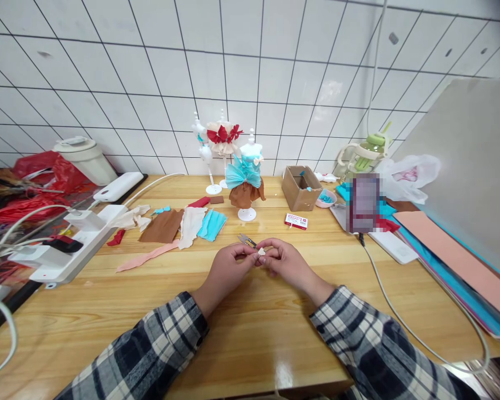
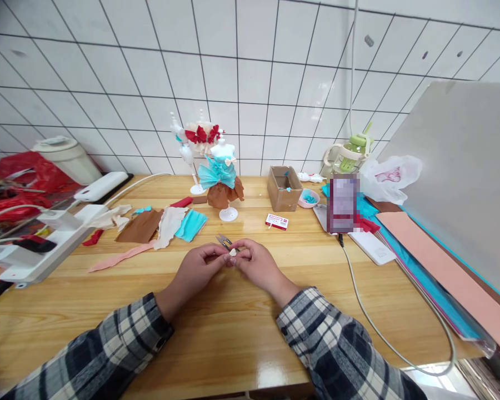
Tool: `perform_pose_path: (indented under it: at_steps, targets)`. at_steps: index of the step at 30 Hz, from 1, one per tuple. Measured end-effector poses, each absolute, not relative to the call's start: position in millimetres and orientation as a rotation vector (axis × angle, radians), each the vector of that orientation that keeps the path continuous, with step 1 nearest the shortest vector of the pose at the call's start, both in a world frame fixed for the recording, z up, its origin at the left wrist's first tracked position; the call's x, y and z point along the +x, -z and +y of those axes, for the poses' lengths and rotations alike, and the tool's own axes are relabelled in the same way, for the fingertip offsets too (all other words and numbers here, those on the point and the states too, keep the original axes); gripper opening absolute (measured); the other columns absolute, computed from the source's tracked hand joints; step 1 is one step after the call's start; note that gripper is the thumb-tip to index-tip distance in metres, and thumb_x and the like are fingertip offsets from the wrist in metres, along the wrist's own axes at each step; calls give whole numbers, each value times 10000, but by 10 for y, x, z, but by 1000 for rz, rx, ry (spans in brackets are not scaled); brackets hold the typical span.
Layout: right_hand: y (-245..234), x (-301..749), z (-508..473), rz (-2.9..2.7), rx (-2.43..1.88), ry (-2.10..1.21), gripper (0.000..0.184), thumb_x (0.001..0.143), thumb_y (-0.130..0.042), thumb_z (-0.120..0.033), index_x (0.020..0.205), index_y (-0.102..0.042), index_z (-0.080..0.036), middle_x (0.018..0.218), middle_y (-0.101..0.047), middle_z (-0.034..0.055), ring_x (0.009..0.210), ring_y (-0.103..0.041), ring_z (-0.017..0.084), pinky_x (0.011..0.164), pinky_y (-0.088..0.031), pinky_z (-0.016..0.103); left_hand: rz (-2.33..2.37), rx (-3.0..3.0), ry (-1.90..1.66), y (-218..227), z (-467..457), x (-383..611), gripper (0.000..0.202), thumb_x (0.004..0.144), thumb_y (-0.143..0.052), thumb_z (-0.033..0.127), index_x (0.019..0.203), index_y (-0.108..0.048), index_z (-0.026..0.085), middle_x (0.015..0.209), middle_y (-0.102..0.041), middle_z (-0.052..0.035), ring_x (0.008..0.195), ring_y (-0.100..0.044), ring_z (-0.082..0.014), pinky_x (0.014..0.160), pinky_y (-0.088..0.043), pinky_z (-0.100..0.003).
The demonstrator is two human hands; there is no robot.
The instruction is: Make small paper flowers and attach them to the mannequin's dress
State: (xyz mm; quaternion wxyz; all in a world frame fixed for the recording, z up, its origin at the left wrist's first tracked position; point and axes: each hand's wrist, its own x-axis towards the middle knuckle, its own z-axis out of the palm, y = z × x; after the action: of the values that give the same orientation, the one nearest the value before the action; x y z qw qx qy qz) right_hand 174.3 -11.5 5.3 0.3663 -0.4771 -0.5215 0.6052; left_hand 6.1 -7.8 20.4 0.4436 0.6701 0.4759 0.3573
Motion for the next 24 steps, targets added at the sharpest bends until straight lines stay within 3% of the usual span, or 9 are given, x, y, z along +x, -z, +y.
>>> perform_pose_path:
  at_steps: [6,13,19,24]
  targets:
    - [-69,1731,-123,-1312,-1241,-1544,319,674,-729,-429,841,-595,-193,663,-668,-10,505,-513,92,438,-359,198,1212,1849,-923,-190,-80,51,160,795,-590,265,699,-704,207,772,-735,-16,777,-661,-175,780,-487,-276]
    - [-56,1757,-124,-1269,-1202,-1633,427,660,-746,-442,963,-605,-176,736,-698,11,484,-506,74,459,-423,210,1273,1879,-945,-178,-57,35,159,801,-586,267,706,-694,199,766,-727,-18,758,-656,-169,746,-485,-267]
    - [-50,1727,-117,-1257,-1224,-1558,376,678,-722,-457,880,-609,-161,717,-687,10,440,-472,54,419,-429,201,1236,1986,-970,-112,-59,36,145,805,-585,233,719,-700,213,792,-727,-13,795,-650,-167,789,-479,-275]
    - [-27,1689,-128,-1208,-1205,-1534,371,647,-745,-468,816,-598,-173,667,-658,-5,531,-552,102,429,-478,214,1217,1969,-970,-129,-64,41,154,808,-592,246,694,-689,212,777,-725,-19,783,-652,-170,781,-489,-281]
